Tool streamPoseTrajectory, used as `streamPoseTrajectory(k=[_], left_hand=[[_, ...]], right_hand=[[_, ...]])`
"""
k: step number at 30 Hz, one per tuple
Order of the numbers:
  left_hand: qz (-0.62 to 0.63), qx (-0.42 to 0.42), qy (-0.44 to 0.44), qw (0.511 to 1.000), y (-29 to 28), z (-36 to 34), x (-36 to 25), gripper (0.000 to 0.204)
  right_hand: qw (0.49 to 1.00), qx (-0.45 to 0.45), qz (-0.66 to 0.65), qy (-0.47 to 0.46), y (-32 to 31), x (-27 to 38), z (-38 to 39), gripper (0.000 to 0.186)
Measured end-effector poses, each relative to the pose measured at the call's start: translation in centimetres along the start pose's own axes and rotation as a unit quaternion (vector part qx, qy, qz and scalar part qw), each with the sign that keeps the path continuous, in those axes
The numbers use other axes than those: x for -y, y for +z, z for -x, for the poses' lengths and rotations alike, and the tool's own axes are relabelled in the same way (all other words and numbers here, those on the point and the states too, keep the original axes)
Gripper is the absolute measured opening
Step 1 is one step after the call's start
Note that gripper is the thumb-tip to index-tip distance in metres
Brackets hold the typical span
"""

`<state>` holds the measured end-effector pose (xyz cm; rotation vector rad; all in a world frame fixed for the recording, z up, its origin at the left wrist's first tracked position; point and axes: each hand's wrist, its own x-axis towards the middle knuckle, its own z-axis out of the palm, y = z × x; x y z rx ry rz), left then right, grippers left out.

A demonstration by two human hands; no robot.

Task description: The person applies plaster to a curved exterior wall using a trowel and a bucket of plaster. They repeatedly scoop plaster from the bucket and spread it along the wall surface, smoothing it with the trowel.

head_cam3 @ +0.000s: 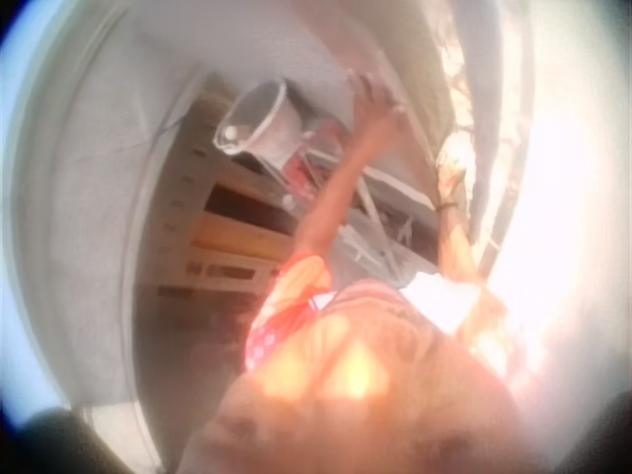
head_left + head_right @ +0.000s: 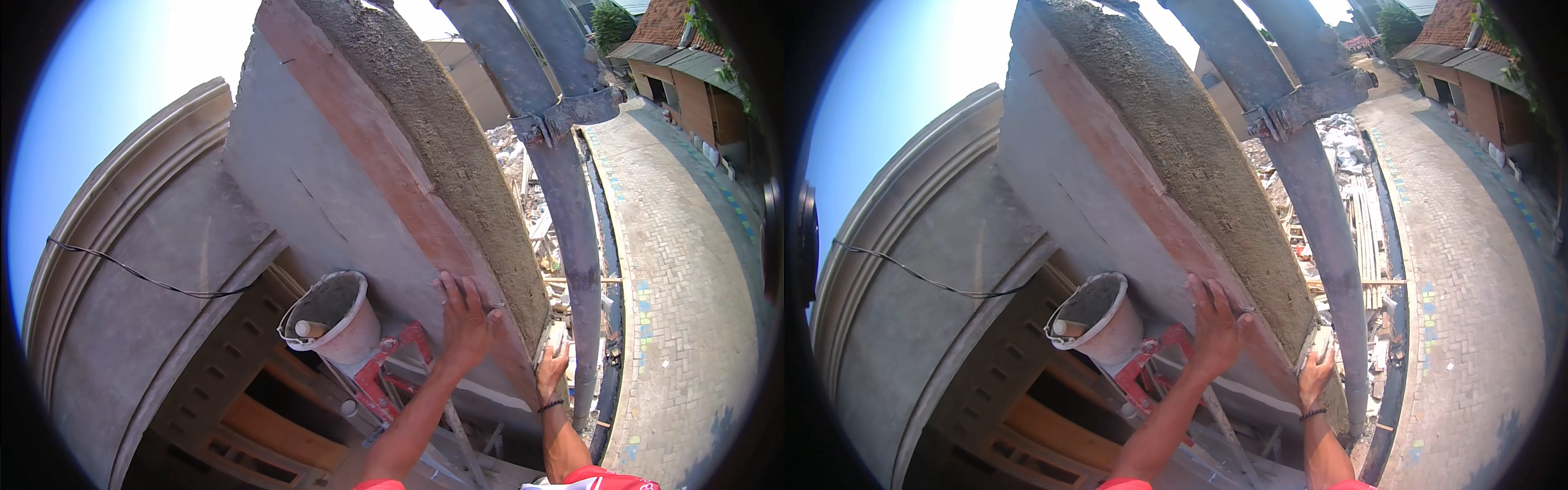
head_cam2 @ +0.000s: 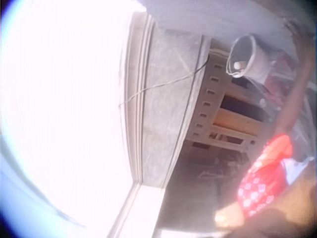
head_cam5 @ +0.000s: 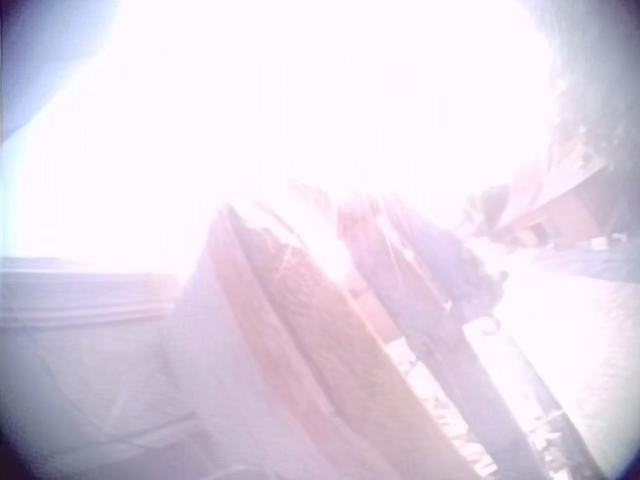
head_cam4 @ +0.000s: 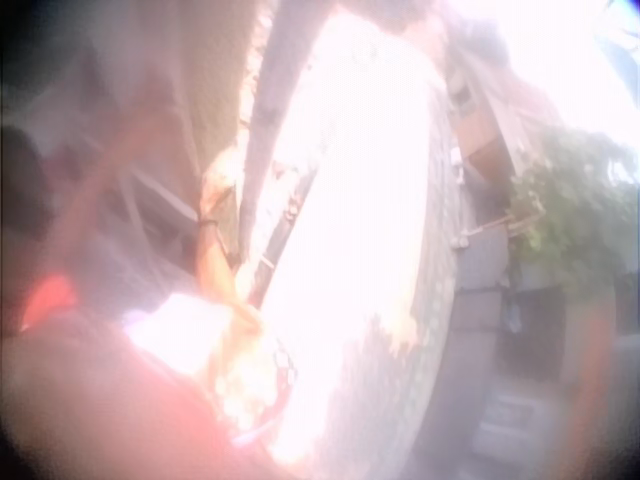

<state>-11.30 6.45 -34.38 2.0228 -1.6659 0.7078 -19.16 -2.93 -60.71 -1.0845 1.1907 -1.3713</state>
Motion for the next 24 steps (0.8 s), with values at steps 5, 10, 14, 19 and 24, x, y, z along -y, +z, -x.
streamPoseTrajectory(k=[5, 10, 14, 19, 24], left_hand=[[-0.016, 0.016, -0.009, 1.000, -0.1, 0.2, 0.0, 0.088], [-0.019, -0.019, 0.012, 1.000, 0.3, 0.7, 0.6, 0.086], [-0.019, -0.012, 0.002, 1.000, -0.3, 0.3, -0.1, 0.088], [-0.024, -0.025, 0.001, 0.999, -1.5, 0.5, -0.5, 0.085], [0.017, -0.090, -0.009, 0.996, -5.8, -0.6, -1.8, 0.083]], right_hand=[[0.999, -0.011, 0.043, -0.011, 0.0, 2.2, -1.4, 0.053], [0.998, 0.013, -0.010, -0.057, -2.4, 5.3, 2.5, 0.057], [0.983, 0.058, -0.049, -0.165, -3.2, 11.7, 4.1, 0.053], [0.966, 0.114, -0.091, -0.215, -3.7, 24.5, 3.3, 0.051], [0.939, 0.110, -0.100, -0.310, -1.3, 32.5, 1.0, 0.056]])
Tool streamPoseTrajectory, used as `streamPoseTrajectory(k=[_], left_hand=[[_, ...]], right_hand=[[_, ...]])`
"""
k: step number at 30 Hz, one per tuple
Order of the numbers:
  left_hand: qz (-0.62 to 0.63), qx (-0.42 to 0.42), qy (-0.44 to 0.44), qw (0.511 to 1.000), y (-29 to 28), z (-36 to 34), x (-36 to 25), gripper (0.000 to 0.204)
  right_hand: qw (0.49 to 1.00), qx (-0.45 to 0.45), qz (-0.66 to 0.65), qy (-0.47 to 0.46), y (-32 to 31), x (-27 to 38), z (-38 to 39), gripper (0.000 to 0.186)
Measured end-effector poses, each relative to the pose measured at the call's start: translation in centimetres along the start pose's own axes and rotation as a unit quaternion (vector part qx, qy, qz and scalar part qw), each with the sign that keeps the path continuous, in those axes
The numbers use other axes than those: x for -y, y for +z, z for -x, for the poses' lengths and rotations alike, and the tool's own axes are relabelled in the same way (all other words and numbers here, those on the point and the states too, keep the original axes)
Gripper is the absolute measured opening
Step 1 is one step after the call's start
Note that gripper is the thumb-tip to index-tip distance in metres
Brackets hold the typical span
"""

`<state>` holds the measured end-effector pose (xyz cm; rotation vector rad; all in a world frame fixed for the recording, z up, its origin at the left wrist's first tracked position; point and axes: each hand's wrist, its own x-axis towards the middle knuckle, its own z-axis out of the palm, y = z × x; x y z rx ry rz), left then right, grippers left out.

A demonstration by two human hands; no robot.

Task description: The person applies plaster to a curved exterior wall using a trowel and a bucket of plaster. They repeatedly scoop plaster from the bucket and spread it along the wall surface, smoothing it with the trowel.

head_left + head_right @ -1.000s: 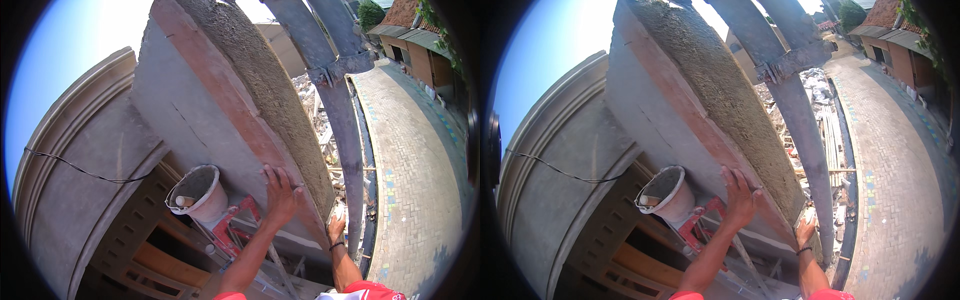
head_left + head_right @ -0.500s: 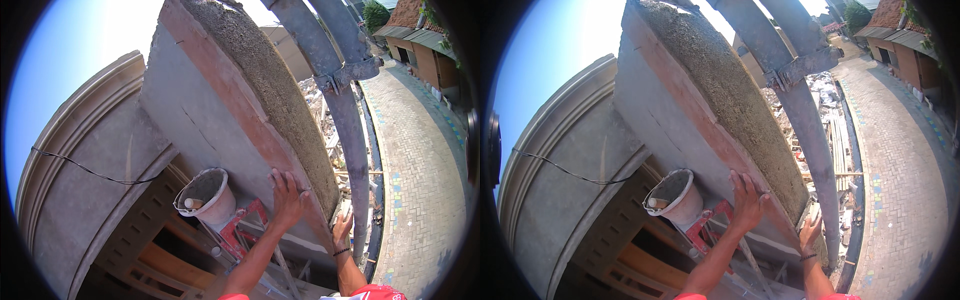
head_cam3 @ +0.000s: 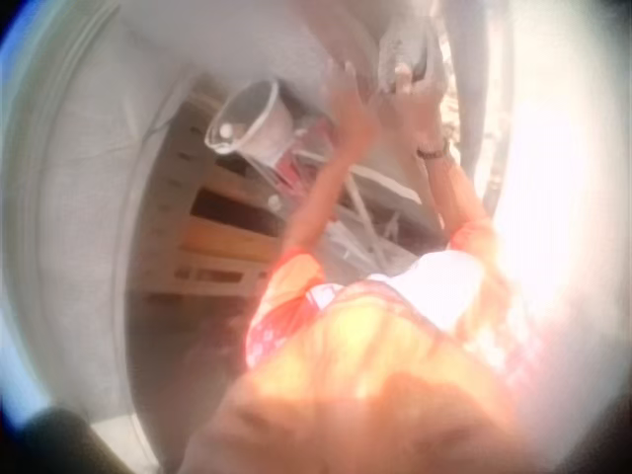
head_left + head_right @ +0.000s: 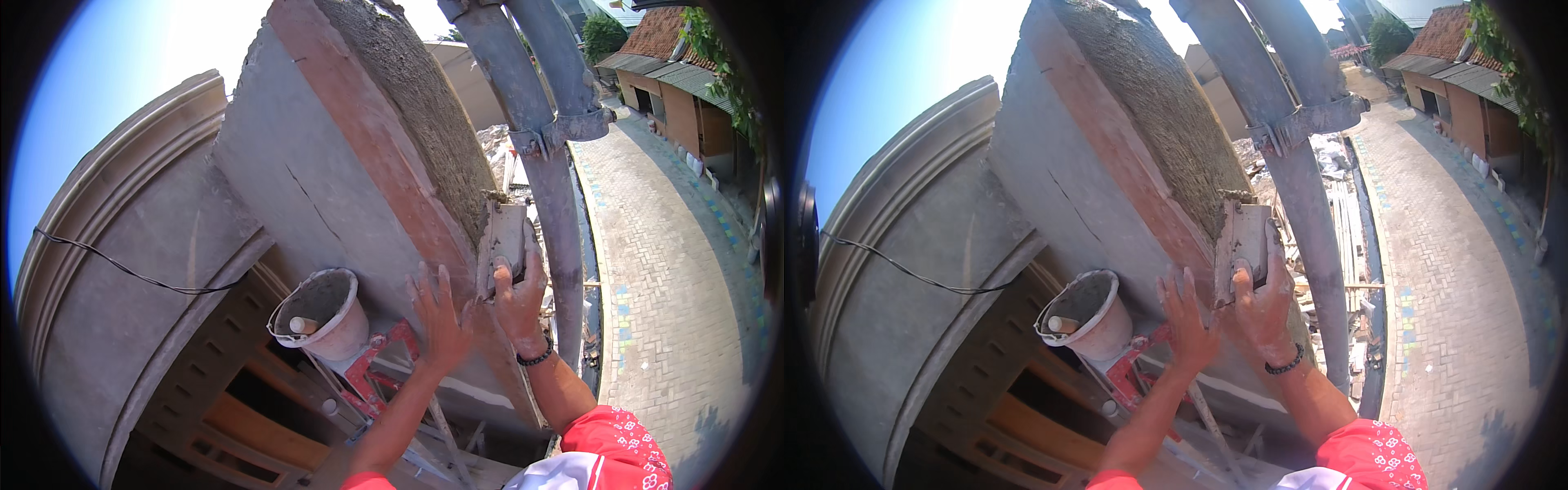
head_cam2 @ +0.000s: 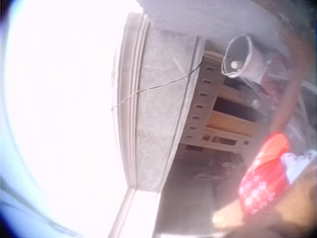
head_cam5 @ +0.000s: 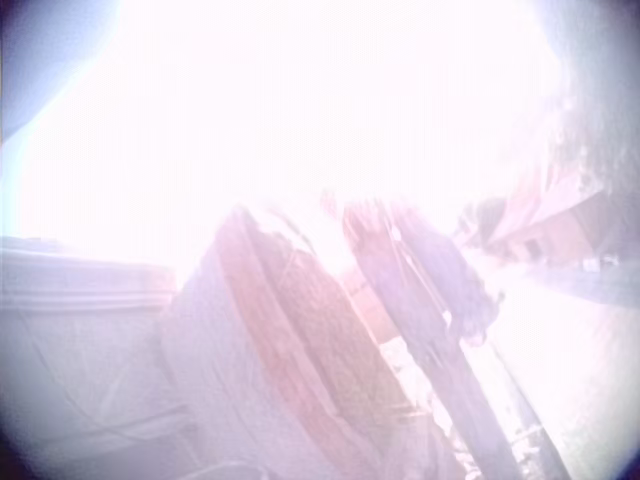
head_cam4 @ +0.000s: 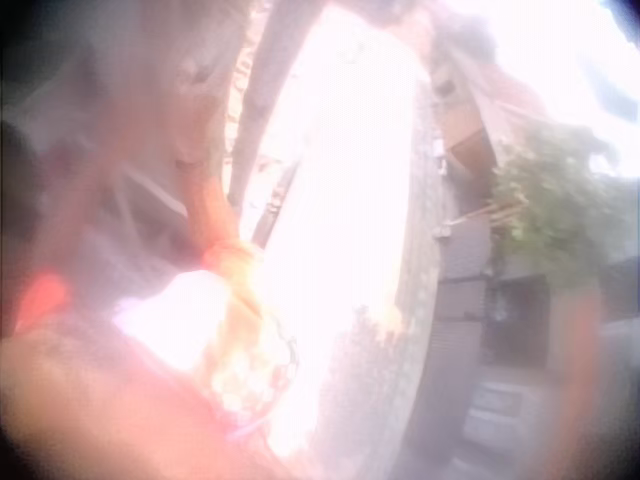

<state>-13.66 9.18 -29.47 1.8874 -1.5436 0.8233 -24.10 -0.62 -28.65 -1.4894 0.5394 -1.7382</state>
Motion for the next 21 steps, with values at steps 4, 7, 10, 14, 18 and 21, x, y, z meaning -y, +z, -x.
streamPoseTrajectory(k=[4, 7, 10, 14, 18, 21], left_hand=[[0.072, -0.141, 0.080, 0.984, -3.3, -6.4, 1.7, 0.073], [0.038, -0.195, 0.121, 0.973, -6.6, -13.2, 1.9, 0.073], [0.030, -0.238, 0.163, 0.957, -9.4, -19.3, 1.1, 0.065], [0.019, -0.289, 0.211, 0.934, -10.9, -25.3, 1.1, 0.059], [0.029, -0.328, 0.203, 0.922, -10.3, -27.2, 1.9, 0.051], [0.018, -0.330, 0.174, 0.928, -10.0, -27.0, 1.5, 0.051]], right_hand=[[0.992, -0.040, -0.039, -0.117, 3.0, 4.3, -5.2, 0.056], [0.977, -0.079, -0.029, -0.196, 5.8, 7.2, -9.1, 0.059], [0.979, -0.100, -0.020, -0.175, 7.0, 11.3, -13.2, 0.061], [0.974, -0.133, 0.010, -0.181, 8.6, 13.9, -18.3, 0.059], [0.969, -0.155, -0.003, -0.194, 10.0, 15.4, -22.1, 0.059], [0.987, -0.091, -0.013, -0.135, 10.1, 17.3, -23.8, 0.063]])
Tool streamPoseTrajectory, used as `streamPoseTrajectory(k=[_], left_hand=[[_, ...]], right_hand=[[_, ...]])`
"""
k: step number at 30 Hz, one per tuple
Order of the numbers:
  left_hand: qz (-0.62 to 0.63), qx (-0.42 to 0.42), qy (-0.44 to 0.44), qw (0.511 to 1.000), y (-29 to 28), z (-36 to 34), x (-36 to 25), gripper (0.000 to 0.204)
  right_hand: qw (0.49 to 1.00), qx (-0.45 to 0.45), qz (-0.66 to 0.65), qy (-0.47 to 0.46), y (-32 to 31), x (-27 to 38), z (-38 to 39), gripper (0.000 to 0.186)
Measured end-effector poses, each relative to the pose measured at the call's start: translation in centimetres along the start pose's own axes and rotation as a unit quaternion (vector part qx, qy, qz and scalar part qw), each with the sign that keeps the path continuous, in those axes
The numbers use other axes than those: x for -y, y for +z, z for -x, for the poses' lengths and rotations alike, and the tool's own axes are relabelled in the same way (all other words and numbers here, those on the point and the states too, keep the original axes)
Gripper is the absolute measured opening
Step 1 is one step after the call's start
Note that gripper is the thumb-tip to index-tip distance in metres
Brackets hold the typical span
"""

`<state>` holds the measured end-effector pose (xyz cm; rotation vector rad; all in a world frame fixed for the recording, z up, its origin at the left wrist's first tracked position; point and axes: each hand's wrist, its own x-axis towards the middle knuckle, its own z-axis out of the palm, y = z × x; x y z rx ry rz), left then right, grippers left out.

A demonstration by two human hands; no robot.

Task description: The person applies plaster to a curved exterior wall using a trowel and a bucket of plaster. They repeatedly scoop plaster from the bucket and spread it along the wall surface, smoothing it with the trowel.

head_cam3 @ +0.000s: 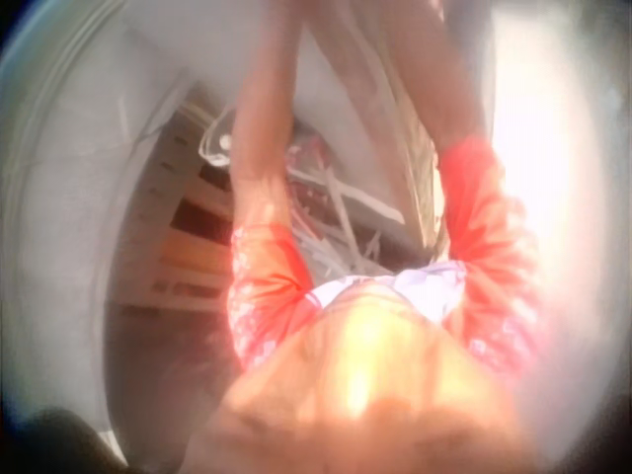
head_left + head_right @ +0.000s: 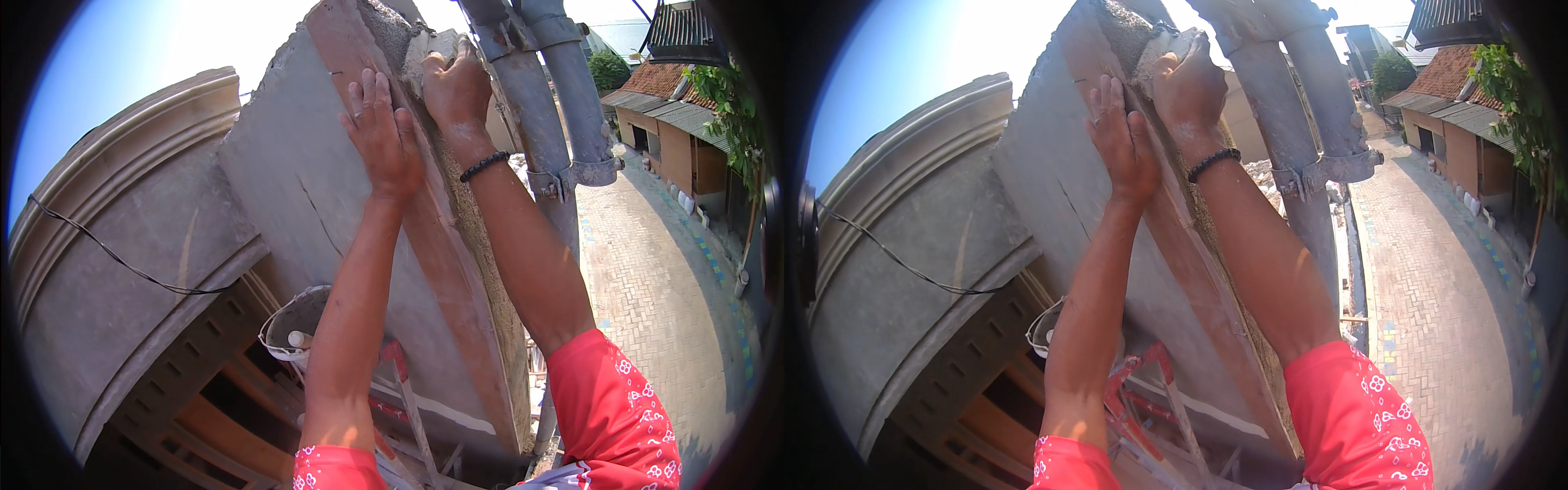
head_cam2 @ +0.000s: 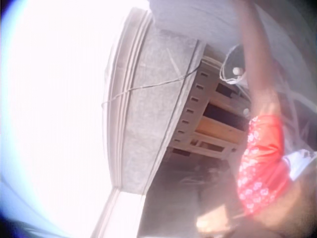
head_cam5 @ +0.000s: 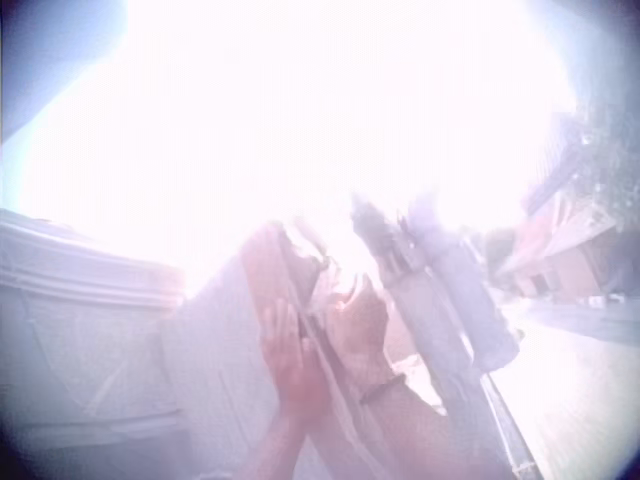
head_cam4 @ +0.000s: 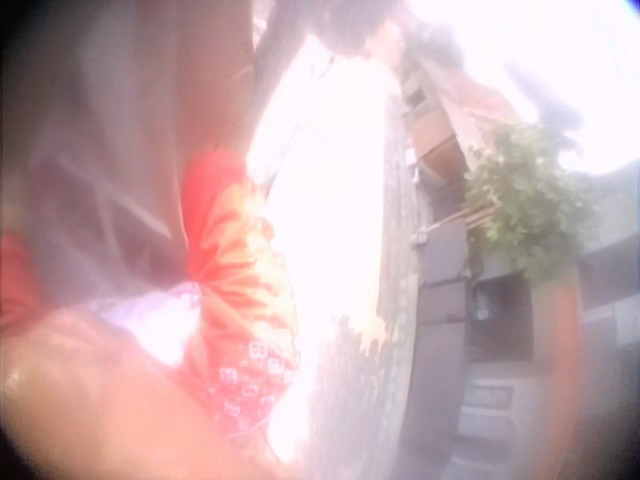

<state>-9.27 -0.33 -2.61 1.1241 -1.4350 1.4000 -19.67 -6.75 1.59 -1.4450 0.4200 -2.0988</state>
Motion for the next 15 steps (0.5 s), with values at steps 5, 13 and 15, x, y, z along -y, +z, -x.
streamPoseTrajectory(k=[5, 13, 15], left_hand=[[0.009, -0.007, -0.007, 1.000, 0.1, 0.1, -0.2, 0.051], [0.005, -0.010, -0.010, 1.000, 0.2, 0.1, 0.0, 0.048], [-0.003, -0.006, -0.015, 1.000, 0.3, 0.1, -0.1, 0.048]], right_hand=[[0.999, -0.034, 0.034, -0.025, 1.7, 1.0, -1.3, 0.060], [0.999, -0.010, 0.031, 0.005, 2.3, 3.0, -3.0, 0.052], [0.999, -0.007, 0.035, -0.007, 2.5, 3.1, -3.3, 0.050]])
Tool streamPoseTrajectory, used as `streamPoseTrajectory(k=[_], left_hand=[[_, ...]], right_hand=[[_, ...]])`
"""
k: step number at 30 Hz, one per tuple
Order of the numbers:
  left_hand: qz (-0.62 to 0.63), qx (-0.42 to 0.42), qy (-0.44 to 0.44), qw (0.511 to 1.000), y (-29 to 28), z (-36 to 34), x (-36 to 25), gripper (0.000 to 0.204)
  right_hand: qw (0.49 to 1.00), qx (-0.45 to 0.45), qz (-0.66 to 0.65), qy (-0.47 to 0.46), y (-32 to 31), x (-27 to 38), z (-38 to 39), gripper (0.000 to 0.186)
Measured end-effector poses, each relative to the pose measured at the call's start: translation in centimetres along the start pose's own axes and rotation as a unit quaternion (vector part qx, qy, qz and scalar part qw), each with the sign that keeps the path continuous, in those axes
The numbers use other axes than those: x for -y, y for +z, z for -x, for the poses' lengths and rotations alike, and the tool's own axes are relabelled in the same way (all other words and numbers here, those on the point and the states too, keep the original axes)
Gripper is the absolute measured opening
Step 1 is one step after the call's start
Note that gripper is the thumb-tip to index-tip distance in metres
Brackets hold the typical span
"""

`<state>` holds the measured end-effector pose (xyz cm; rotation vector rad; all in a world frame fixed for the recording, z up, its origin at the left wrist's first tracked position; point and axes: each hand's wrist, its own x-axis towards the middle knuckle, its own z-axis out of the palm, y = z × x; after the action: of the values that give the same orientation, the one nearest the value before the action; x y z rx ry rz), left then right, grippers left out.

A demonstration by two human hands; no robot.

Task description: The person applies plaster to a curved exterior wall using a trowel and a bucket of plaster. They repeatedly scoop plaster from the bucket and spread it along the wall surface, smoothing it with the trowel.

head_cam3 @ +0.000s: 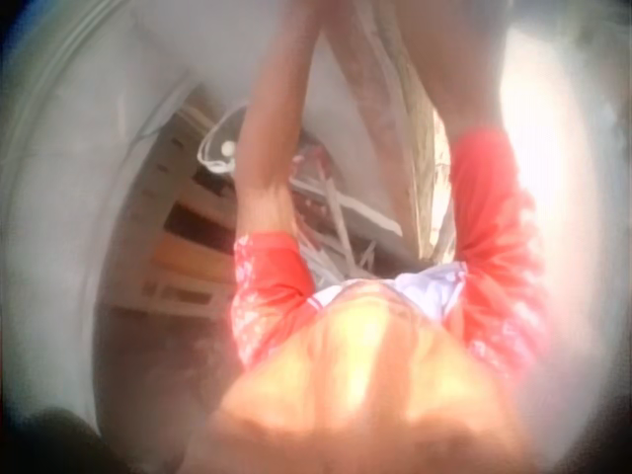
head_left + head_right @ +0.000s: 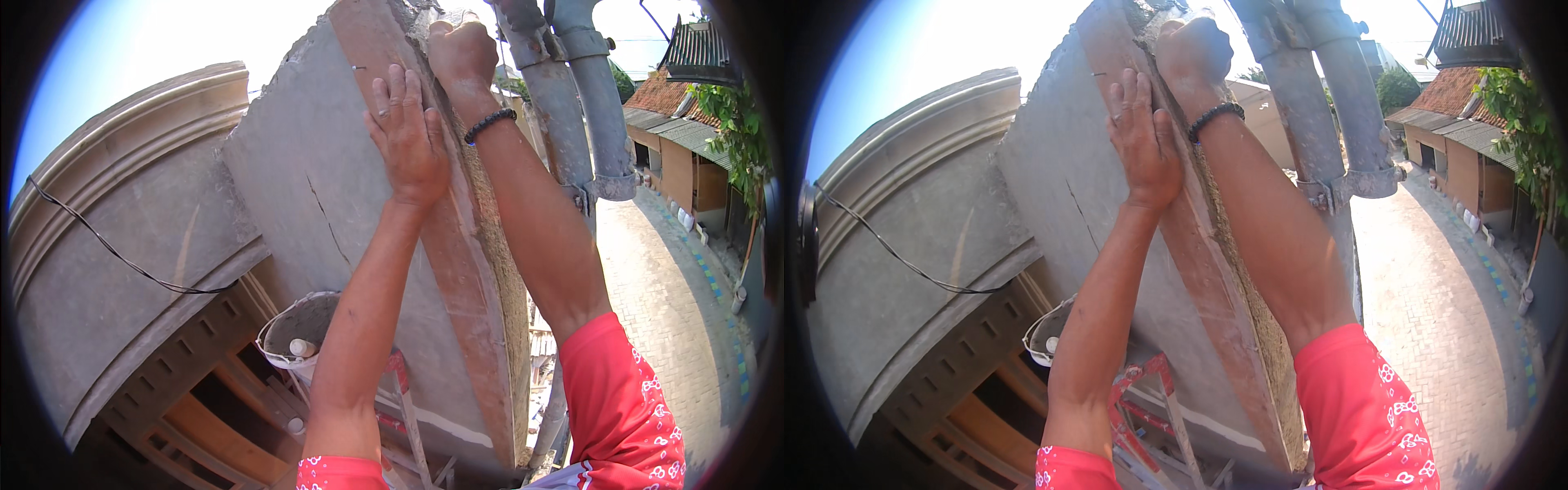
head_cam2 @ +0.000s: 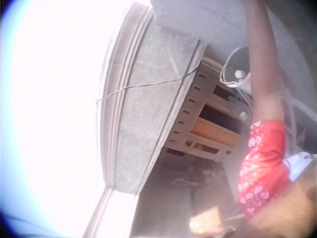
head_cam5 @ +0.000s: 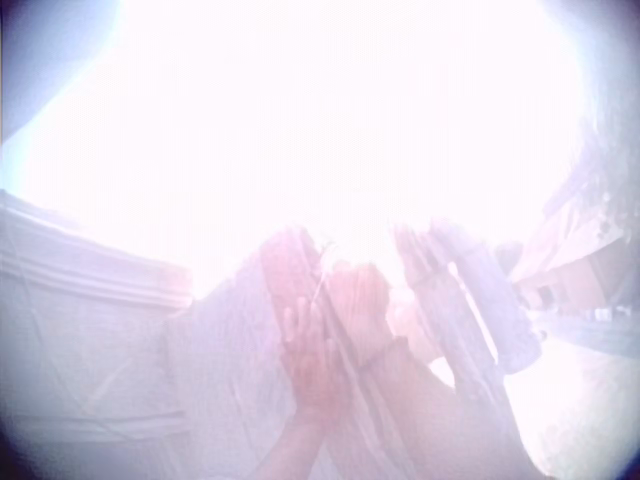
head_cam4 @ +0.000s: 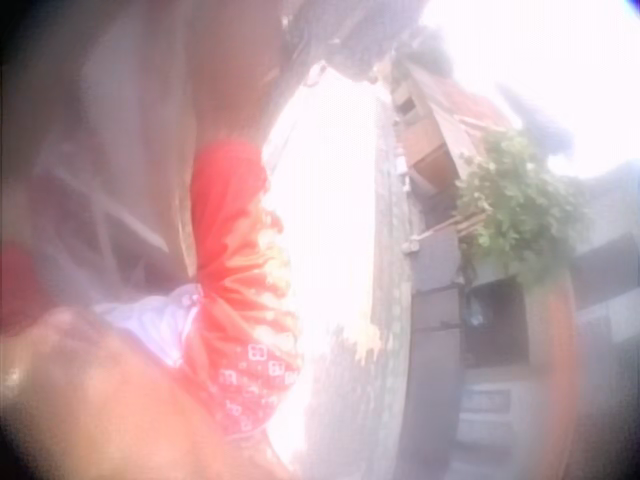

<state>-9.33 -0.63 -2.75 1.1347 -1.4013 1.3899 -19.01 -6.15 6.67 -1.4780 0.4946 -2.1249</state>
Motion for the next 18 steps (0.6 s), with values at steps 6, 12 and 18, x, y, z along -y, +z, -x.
streamPoseTrajectory(k=[6, 12, 18], left_hand=[[-0.005, -0.003, 0.003, 1.000, -0.1, -0.1, -0.1, 0.049], [-0.007, -0.005, 0.005, 1.000, -0.1, -0.1, -0.3, 0.048], [-0.001, -0.008, 0.005, 1.000, 0.1, -0.1, -0.3, 0.048]], right_hand=[[1.000, 0.013, 0.007, -0.014, 0.0, 0.9, -0.6, 0.047], [0.999, 0.015, 0.020, -0.027, 0.2, 2.2, -1.7, 0.046], [0.998, 0.017, 0.033, -0.040, 0.1, 3.4, -2.2, 0.046]])
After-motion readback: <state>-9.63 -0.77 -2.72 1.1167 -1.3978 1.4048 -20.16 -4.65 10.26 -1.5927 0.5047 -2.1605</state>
